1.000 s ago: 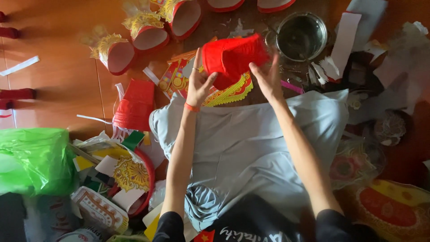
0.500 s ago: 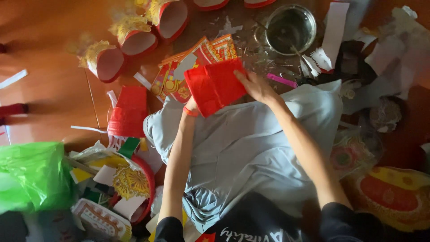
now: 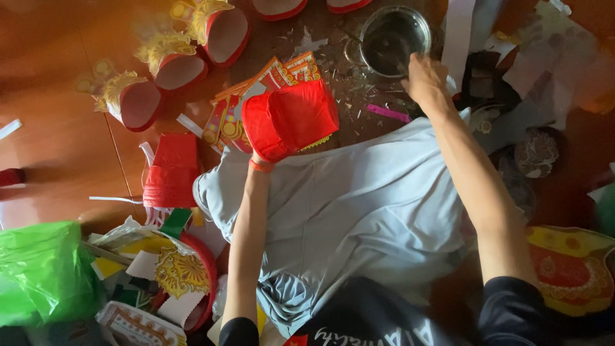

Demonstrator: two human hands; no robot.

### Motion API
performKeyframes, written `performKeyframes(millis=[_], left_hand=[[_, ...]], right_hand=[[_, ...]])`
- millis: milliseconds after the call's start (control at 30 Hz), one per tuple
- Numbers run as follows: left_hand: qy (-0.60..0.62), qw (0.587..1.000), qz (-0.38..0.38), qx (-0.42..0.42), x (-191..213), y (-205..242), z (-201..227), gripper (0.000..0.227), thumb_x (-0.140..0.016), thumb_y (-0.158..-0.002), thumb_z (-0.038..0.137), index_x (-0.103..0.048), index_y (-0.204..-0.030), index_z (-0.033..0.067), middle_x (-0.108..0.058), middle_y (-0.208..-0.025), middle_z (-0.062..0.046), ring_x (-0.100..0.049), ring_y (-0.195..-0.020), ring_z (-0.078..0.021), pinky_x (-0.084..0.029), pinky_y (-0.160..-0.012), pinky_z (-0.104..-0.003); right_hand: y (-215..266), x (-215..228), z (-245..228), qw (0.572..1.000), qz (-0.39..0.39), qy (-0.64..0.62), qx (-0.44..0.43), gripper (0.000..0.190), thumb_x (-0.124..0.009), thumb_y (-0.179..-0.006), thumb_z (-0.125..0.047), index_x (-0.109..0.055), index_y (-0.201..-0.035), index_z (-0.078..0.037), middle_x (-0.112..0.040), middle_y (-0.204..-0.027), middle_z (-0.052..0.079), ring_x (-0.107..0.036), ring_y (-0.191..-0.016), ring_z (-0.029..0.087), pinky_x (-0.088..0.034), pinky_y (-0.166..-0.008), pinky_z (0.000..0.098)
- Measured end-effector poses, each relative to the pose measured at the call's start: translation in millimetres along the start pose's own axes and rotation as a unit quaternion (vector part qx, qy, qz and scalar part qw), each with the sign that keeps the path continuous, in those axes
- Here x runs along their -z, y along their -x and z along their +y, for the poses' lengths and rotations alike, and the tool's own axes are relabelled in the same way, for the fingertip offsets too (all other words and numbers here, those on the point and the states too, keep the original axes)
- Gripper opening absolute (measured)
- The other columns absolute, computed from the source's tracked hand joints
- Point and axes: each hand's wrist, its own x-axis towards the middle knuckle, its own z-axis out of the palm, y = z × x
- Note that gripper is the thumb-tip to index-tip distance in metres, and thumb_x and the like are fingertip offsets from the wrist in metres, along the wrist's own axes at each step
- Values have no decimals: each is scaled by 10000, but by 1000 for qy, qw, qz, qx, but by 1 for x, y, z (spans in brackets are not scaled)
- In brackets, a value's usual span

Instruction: Assembling decorative paper items by applying glue with a brush and attaching cutout pieces onto a red base.

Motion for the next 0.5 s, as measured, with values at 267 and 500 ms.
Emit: performKeyframes(millis=[267, 500], left_hand=[[71, 997, -2, 12, 45, -5, -16, 572, -407, -1126, 448, -385, -1590, 114, -483, -1580, -79, -500, -1411, -277, -429, -1199, -470], [87, 996, 22, 9, 127, -11, -41, 568, -387, -1130, 458, -391, -1589, 124, -483, -1585, -67, -497, -1417, -275, -419, -1209, -475]], right_hand=[[-16, -24, 19, 995, -82, -54, 4, 381, -483, -979, 86, -531, -1356, 70, -593, -1150, 273, -649, -881, 327, -595, -672, 397], [26, 54, 14, 991, -125, 19, -46, 335, -483, -1041, 3, -579, -1358, 58, -675, -929, 212, -624, -666, 228, -553, -559, 366]])
